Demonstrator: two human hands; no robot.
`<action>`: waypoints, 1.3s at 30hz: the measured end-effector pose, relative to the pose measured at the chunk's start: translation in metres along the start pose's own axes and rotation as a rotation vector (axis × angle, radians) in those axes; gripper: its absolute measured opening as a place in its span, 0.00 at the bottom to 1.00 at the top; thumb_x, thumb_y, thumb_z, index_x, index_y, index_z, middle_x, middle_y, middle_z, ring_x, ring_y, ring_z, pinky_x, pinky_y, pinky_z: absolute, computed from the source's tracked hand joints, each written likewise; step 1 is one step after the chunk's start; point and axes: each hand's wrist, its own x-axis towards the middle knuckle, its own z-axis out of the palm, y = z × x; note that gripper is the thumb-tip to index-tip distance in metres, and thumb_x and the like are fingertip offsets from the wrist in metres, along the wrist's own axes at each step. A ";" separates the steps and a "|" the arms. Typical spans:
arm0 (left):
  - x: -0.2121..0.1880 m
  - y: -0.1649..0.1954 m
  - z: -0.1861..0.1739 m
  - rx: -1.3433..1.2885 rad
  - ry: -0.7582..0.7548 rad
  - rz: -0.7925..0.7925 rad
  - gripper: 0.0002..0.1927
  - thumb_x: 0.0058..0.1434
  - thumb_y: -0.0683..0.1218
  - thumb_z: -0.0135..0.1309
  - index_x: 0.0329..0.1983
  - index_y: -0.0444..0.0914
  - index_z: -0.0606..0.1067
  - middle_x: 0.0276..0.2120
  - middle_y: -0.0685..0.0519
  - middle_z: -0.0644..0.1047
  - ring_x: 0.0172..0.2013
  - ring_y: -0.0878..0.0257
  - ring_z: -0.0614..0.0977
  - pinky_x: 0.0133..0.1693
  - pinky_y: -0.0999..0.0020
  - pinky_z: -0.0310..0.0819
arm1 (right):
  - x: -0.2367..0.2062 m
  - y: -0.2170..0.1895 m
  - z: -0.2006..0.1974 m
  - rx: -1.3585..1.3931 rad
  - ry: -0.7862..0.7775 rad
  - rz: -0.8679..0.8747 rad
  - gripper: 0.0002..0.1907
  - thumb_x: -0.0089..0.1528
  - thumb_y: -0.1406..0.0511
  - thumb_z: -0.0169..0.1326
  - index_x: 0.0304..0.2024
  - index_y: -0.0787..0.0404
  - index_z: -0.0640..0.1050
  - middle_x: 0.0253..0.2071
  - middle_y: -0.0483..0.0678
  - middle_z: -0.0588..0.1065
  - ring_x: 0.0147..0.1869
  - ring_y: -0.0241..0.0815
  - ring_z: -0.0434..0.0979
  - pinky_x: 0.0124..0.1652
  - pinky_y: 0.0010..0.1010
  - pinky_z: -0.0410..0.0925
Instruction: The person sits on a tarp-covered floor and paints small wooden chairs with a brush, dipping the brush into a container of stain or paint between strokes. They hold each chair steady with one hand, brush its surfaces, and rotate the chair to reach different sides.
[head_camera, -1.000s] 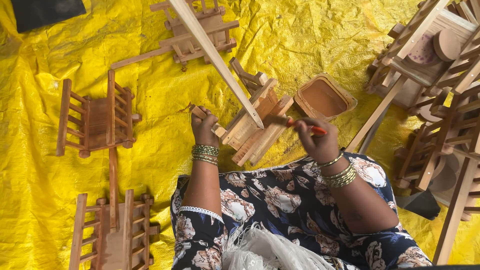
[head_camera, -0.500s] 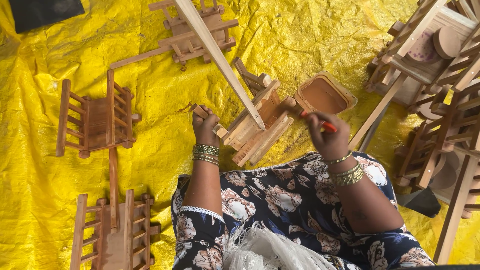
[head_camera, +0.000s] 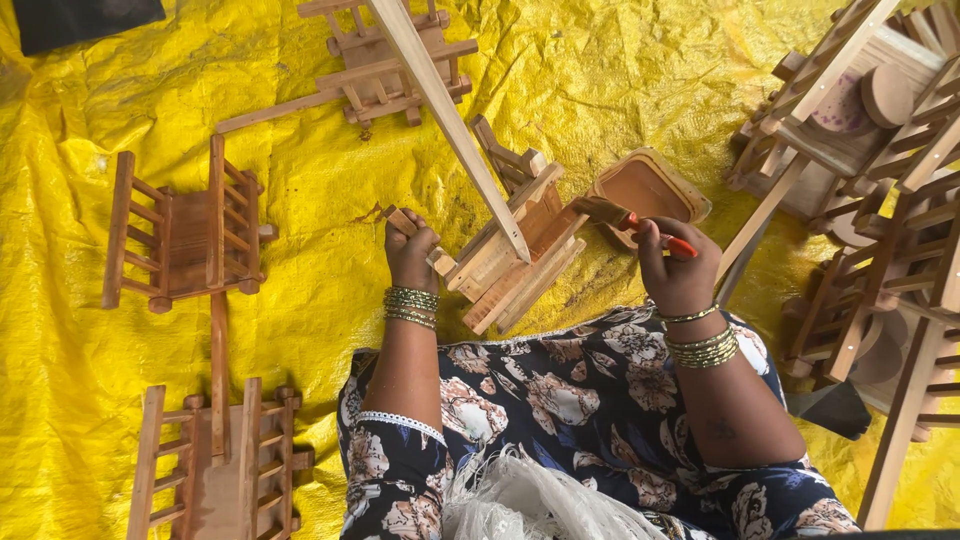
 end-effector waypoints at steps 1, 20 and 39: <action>0.000 0.000 0.000 0.004 0.007 -0.004 0.17 0.50 0.30 0.48 0.40 0.41 0.68 0.35 0.56 0.70 0.32 0.66 0.71 0.36 0.69 0.70 | 0.000 0.000 0.000 -0.073 -0.012 -0.038 0.08 0.70 0.67 0.55 0.42 0.66 0.82 0.33 0.52 0.81 0.35 0.41 0.82 0.37 0.30 0.73; 0.002 -0.004 -0.002 -0.009 0.029 0.009 0.15 0.53 0.31 0.49 0.40 0.41 0.68 0.35 0.56 0.70 0.33 0.66 0.72 0.37 0.68 0.71 | -0.009 -0.007 0.010 0.048 -0.251 -0.148 0.08 0.68 0.65 0.55 0.42 0.62 0.83 0.32 0.49 0.81 0.33 0.40 0.83 0.35 0.29 0.75; -0.023 0.013 0.007 -0.096 0.042 0.067 0.17 0.51 0.30 0.48 0.39 0.42 0.66 0.34 0.55 0.68 0.32 0.63 0.71 0.35 0.66 0.70 | -0.042 -0.014 0.031 0.299 -0.115 -0.029 0.09 0.70 0.64 0.53 0.45 0.63 0.80 0.36 0.51 0.82 0.41 0.39 0.85 0.41 0.28 0.76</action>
